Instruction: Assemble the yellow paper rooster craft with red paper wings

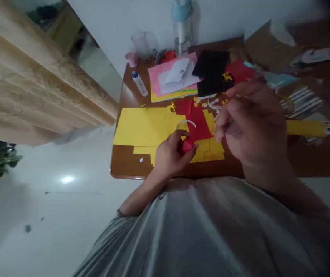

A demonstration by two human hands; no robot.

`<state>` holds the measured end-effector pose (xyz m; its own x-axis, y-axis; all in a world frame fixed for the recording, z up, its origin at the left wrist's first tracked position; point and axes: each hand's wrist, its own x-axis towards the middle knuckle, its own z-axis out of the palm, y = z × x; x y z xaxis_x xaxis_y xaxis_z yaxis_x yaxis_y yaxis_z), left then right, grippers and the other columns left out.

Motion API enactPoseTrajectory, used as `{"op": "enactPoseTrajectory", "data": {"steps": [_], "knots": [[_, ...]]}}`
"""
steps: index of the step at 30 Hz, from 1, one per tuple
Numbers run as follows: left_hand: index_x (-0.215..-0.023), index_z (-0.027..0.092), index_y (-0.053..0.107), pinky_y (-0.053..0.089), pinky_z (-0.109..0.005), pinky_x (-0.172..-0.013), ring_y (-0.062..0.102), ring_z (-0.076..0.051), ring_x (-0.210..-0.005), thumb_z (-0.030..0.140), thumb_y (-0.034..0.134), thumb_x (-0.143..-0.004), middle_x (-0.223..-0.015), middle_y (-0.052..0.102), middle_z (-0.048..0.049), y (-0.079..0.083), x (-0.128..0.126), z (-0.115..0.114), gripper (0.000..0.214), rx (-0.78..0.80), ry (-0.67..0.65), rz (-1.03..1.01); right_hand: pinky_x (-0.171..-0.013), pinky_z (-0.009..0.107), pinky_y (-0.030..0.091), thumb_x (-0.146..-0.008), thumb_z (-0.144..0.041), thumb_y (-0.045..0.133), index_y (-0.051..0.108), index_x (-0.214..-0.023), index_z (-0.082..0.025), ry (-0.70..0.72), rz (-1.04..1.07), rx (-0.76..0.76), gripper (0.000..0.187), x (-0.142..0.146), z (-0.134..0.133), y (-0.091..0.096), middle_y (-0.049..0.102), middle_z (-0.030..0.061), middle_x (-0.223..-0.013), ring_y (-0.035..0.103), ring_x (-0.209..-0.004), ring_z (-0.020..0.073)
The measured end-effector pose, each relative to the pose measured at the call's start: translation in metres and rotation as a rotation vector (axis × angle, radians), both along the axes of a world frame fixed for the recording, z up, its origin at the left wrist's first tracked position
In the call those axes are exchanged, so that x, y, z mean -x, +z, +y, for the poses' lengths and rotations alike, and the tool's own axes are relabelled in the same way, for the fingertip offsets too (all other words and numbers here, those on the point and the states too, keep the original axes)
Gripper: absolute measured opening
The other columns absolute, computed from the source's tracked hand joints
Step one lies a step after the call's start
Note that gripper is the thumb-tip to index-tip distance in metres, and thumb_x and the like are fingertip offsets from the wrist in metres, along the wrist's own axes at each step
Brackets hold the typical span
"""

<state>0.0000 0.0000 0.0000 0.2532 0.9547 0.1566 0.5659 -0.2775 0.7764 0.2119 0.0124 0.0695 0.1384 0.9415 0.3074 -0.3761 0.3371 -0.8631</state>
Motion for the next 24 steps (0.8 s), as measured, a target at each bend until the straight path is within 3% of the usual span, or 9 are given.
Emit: {"op": "enactPoseTrajectory", "data": {"steps": [4, 8, 12, 15, 19, 24], "knots": [[-0.126, 0.026, 0.070, 0.039, -0.027, -0.068, 0.055, -0.013, -0.067, 0.043, 0.083, -0.100, -0.076, 0.058, 0.0065, -0.011, -0.007, 0.002, 0.034, 0.000, 0.079, -0.037, -0.037, 0.030, 0.046, -0.104, -0.029, 0.087, 0.085, -0.111, -0.035, 0.004, 0.003, -0.100, 0.010, 0.000, -0.002, -0.011, 0.068, -0.0056, -0.065, 0.058, -0.048, 0.0160], [-0.124, 0.026, 0.070, 0.042, -0.027, -0.067, 0.057, -0.013, -0.070, 0.044, 0.087, -0.098, -0.080, 0.060, 0.0051, -0.015, -0.011, 0.002, 0.036, -0.034, 0.134, -0.088, -0.038, 0.030, 0.047, -0.104, -0.028, 0.087, 0.083, -0.113, -0.035, -0.053, -0.012, -0.111, 0.012, -0.004, -0.008, -0.017, 0.069, -0.0045, -0.070, 0.061, -0.051, 0.0169], [-0.126, 0.027, 0.068, 0.044, -0.026, -0.063, 0.057, -0.013, -0.065, 0.050, 0.086, -0.102, -0.078, 0.061, 0.0053, -0.019, -0.017, 0.002, 0.038, 0.045, 0.142, -0.290, -0.046, 0.026, 0.051, -0.109, -0.035, 0.083, 0.080, -0.116, -0.032, -0.057, -0.160, -0.049, 0.008, -0.009, -0.008, -0.035, 0.075, -0.0042, -0.078, 0.063, -0.056, 0.0134], [-0.127, 0.027, 0.064, 0.042, -0.025, -0.059, 0.054, -0.011, -0.062, 0.055, 0.088, -0.101, -0.080, 0.062, 0.0053, -0.026, -0.025, 0.003, 0.045, 0.142, 0.123, -0.476, -0.055, 0.026, 0.055, -0.112, -0.041, 0.080, 0.078, -0.122, -0.030, -0.024, -0.274, -0.041, 0.015, -0.006, -0.003, -0.060, 0.080, -0.0026, -0.085, 0.066, -0.059, 0.0120], [-0.128, 0.027, 0.057, 0.041, -0.024, -0.060, 0.052, -0.010, -0.065, 0.058, 0.097, -0.092, -0.083, 0.057, 0.0072, -0.038, -0.032, 0.004, 0.063, 0.311, 0.052, -0.670, -0.048, 0.025, 0.051, -0.110, -0.048, 0.082, 0.074, -0.130, -0.030, -0.029, -0.222, -0.009, 0.028, 0.003, 0.008, -0.093, 0.085, -0.0004, -0.093, 0.058, -0.050, 0.0095], [-0.138, 0.027, 0.053, 0.034, -0.023, -0.061, 0.042, -0.009, -0.065, 0.047, 0.107, -0.080, -0.080, 0.046, 0.0117, -0.050, -0.016, 0.004, 0.081, 0.414, -0.062, -0.631, -0.039, 0.024, 0.039, -0.107, -0.054, 0.085, 0.074, -0.132, -0.031, 0.040, -0.210, 0.131, 0.036, 0.002, 0.017, -0.110, 0.083, -0.0014, -0.090, 0.050, -0.044, 0.0086]]}}
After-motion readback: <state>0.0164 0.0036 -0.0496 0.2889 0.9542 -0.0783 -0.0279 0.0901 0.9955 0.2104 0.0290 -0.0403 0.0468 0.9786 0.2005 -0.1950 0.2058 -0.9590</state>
